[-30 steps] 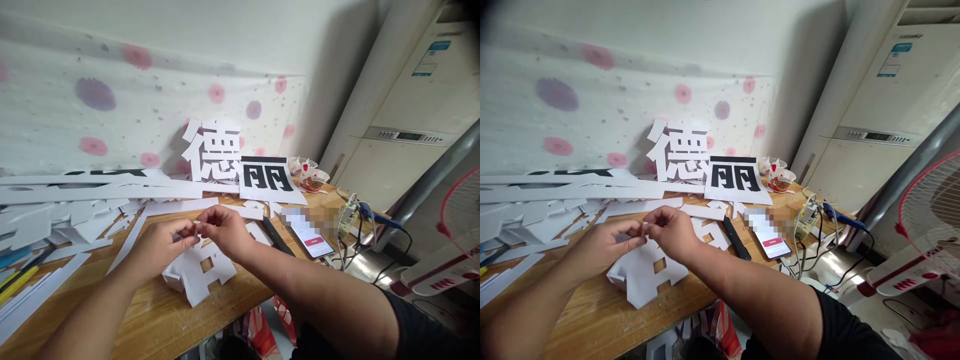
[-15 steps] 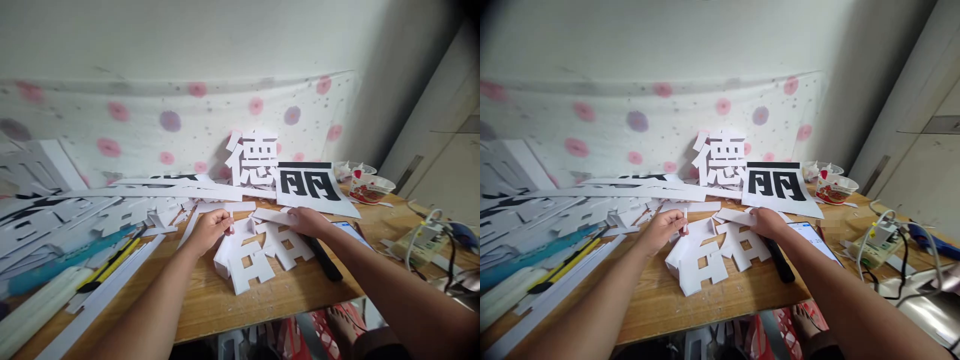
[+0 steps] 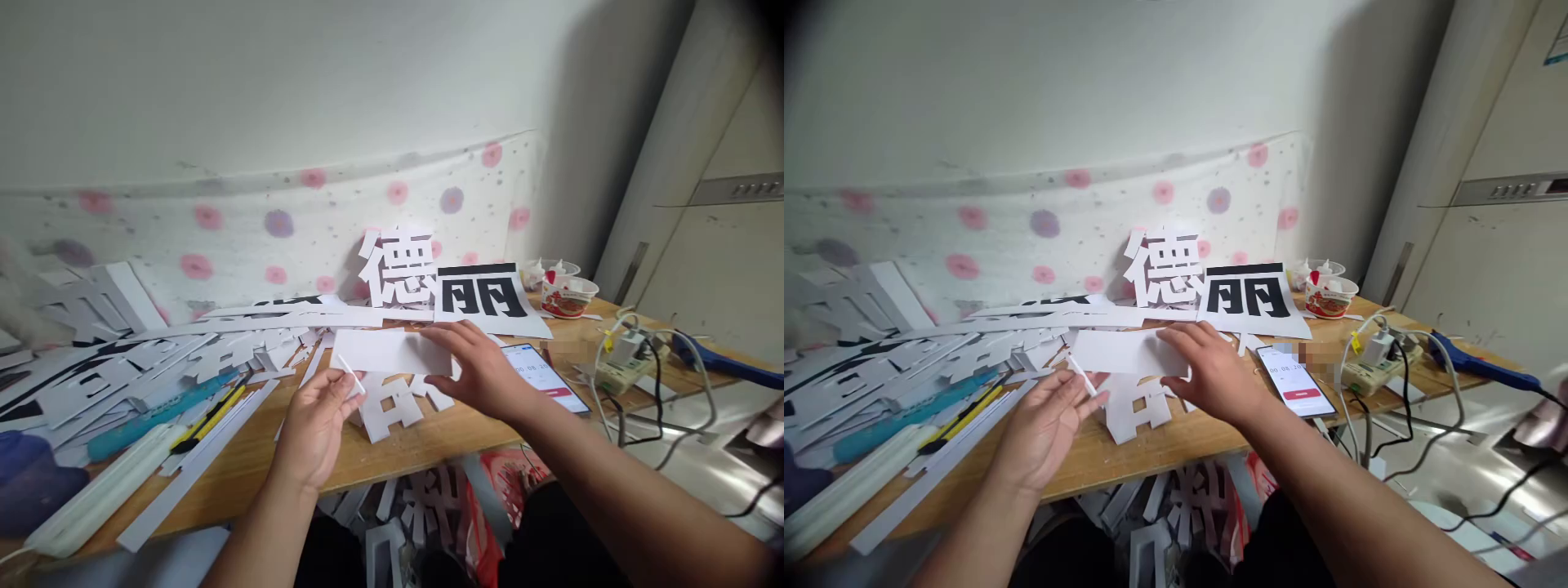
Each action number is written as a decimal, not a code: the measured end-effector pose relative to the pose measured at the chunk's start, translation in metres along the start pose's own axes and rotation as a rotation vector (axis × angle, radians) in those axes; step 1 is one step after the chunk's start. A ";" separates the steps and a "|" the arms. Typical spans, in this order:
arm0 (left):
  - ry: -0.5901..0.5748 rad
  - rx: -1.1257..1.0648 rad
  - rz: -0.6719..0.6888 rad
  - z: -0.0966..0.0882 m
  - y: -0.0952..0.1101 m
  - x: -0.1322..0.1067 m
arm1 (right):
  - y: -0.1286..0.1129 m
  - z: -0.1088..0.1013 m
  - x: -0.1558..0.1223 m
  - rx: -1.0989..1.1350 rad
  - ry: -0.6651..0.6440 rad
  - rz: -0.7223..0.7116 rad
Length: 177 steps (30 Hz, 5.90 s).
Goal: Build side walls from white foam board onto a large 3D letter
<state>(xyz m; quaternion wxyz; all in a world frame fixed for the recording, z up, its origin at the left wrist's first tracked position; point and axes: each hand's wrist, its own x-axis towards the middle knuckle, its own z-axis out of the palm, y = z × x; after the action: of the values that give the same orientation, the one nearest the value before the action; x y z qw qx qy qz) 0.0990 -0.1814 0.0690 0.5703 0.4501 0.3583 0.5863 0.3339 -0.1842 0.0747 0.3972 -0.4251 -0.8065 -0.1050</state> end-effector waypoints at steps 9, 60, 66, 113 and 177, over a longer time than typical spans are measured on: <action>0.019 0.053 0.039 0.034 -0.012 -0.065 | -0.052 0.002 -0.015 0.377 0.015 -0.164; 0.125 0.143 0.092 -0.006 -0.034 -0.083 | -0.048 -0.005 -0.032 0.193 -0.085 -0.171; 0.153 0.020 0.048 -0.011 -0.035 -0.099 | -0.062 -0.001 -0.034 0.186 -0.112 -0.179; -0.276 1.171 0.351 -0.024 0.060 -0.073 | -0.061 0.003 -0.035 0.058 -0.148 -0.507; 0.077 0.641 0.208 -0.079 -0.011 -0.048 | 0.073 0.032 -0.036 -0.327 -0.483 0.870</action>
<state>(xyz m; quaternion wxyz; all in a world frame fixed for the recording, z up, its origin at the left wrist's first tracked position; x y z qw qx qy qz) 0.0266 -0.2208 0.0261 0.3230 0.6184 0.4978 0.5153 0.3841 -0.1447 0.0154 0.1354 -0.7894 -0.5969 0.0464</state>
